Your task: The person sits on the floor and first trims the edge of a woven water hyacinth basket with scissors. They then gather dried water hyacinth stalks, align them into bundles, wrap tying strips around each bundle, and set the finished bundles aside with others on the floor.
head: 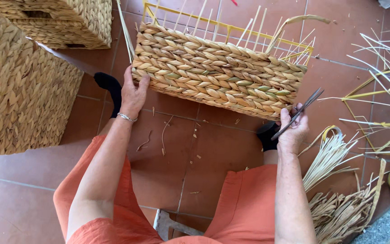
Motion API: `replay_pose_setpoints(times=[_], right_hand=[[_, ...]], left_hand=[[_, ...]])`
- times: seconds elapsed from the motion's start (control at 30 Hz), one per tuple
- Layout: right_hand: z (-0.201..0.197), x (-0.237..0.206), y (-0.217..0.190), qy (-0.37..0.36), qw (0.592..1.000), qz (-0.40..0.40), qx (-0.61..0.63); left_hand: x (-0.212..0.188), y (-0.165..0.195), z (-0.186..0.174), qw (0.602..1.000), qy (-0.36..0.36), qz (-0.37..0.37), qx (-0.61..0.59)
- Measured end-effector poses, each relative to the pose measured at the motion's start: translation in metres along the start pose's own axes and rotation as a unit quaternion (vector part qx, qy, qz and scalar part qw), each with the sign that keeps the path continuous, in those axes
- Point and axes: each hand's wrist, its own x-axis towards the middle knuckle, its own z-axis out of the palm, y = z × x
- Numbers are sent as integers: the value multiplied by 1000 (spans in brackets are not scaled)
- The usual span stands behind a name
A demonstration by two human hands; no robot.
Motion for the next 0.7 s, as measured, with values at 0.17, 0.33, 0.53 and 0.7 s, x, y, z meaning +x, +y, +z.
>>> replay_pose_setpoints(times=[0.17, 0.33, 0.53, 0.7], right_hand=[[-6, 23, 0, -17, 999, -39, -22], [-3, 41, -6, -39, 997, -38, 62], [9, 35, -20, -29, 998, -43, 25], [-11, -32, -21, -60, 995, 38, 63]], left_hand=[[1, 27, 5, 999, 12, 30, 41], [-9, 25, 5, 989, 24, 69, 129], [7, 4, 16, 995, 45, 57, 67], [-2, 2, 11, 988, 41, 102, 105]])
